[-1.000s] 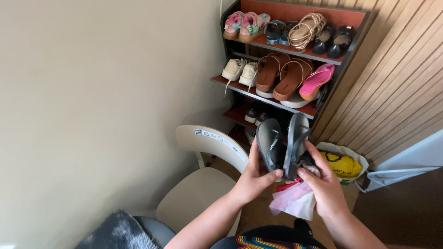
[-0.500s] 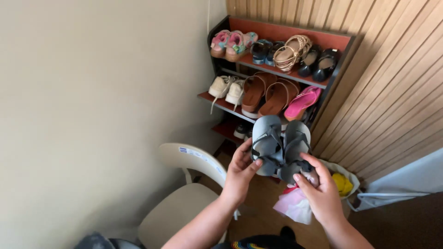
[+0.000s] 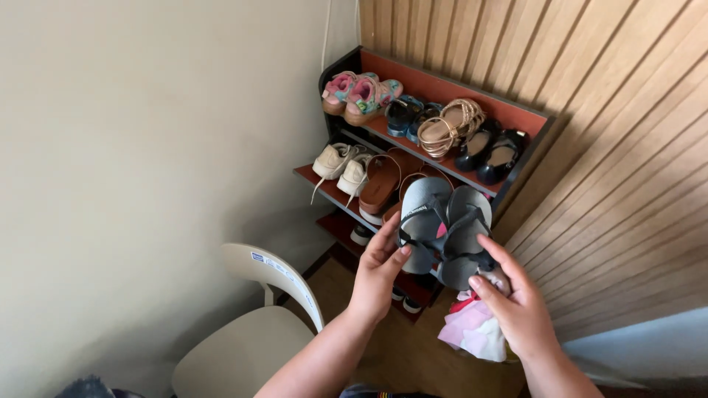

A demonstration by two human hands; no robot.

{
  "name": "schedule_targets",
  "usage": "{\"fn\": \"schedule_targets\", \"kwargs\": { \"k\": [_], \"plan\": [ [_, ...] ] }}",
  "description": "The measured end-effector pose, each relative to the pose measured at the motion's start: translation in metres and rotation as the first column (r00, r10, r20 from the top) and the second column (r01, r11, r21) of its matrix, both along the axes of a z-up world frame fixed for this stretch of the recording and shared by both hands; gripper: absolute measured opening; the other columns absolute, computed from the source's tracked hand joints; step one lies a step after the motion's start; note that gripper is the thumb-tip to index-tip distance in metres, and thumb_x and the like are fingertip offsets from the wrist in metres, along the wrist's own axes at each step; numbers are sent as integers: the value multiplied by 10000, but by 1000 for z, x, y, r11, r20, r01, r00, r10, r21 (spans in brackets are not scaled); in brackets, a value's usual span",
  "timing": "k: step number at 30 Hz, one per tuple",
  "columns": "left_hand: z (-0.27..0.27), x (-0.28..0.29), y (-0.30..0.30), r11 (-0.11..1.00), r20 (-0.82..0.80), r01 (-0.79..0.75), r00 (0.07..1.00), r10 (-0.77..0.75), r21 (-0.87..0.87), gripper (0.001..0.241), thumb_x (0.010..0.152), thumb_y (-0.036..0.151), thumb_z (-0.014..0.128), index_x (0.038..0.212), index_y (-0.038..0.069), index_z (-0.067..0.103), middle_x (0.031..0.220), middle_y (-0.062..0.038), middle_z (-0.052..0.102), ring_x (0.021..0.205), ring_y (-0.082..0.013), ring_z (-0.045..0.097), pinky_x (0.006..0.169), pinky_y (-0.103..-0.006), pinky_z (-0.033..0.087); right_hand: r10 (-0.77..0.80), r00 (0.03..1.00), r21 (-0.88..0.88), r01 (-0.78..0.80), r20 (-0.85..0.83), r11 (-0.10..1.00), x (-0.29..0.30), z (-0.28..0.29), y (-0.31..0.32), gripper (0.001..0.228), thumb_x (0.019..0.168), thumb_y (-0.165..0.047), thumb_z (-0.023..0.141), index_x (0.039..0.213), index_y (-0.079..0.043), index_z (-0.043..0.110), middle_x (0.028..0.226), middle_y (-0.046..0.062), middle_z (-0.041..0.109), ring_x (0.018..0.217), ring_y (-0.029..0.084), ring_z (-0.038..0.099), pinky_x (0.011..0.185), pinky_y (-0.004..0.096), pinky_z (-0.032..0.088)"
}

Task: The person cleans several pairs of shoes, including beige sandals, pink flip-flops, and grey flip-flops, using a cloth. They wipe each shoe thoroughly and place them back on a shoe rack. The person then cleans a wooden surface and handles a beaded bracelet.

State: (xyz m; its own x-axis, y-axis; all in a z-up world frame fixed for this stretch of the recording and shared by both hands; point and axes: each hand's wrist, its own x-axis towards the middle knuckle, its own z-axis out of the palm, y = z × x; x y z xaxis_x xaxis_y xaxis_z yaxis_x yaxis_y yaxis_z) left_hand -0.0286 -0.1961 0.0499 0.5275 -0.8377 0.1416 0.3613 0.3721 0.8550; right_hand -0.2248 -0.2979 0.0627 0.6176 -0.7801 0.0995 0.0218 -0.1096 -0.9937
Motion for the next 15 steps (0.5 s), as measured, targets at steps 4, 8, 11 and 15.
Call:
{"fn": "schedule_targets", "kwargs": {
  "k": [4,8,11,15],
  "plan": [
    [2,32,-19,994,108,-110,988,112,-22,614,974,-37,546,1561,40,383,1591,-173,473,1444,-245,478,1128,-332,409,48,999,-34,-48,-13,998,18,12,-28,680,898,-39,647,1557,-94,487,766,46,596,592,89,424,528,210,302],
    [17,73,-41,976,142,-211,966,217,-57,593,984,10,574,1552,17,405,1529,-153,529,1377,-214,519,1122,-314,425,9,997,-85,-16,-78,996,44,29,-55,664,885,-51,669,1530,-103,521,761,65,593,600,116,446,523,231,313],
    [28,100,-66,980,60,-191,979,194,-53,578,997,23,573,1559,47,441,1340,-115,624,1104,-144,573,866,-236,459,-25,996,-136,13,-81,991,64,34,-84,566,893,-30,665,1446,-91,561,786,60,605,609,105,450,525,221,331],
    [18,149,-128,947,120,-310,940,318,-79,555,980,35,669,1516,96,540,1332,-140,694,1041,-115,657,780,-265,628,-310,932,-316,241,-189,918,115,45,-125,516,846,-215,799,1349,-263,694,1310,137,676,1143,291,646,985,430,492]
  ]
}}
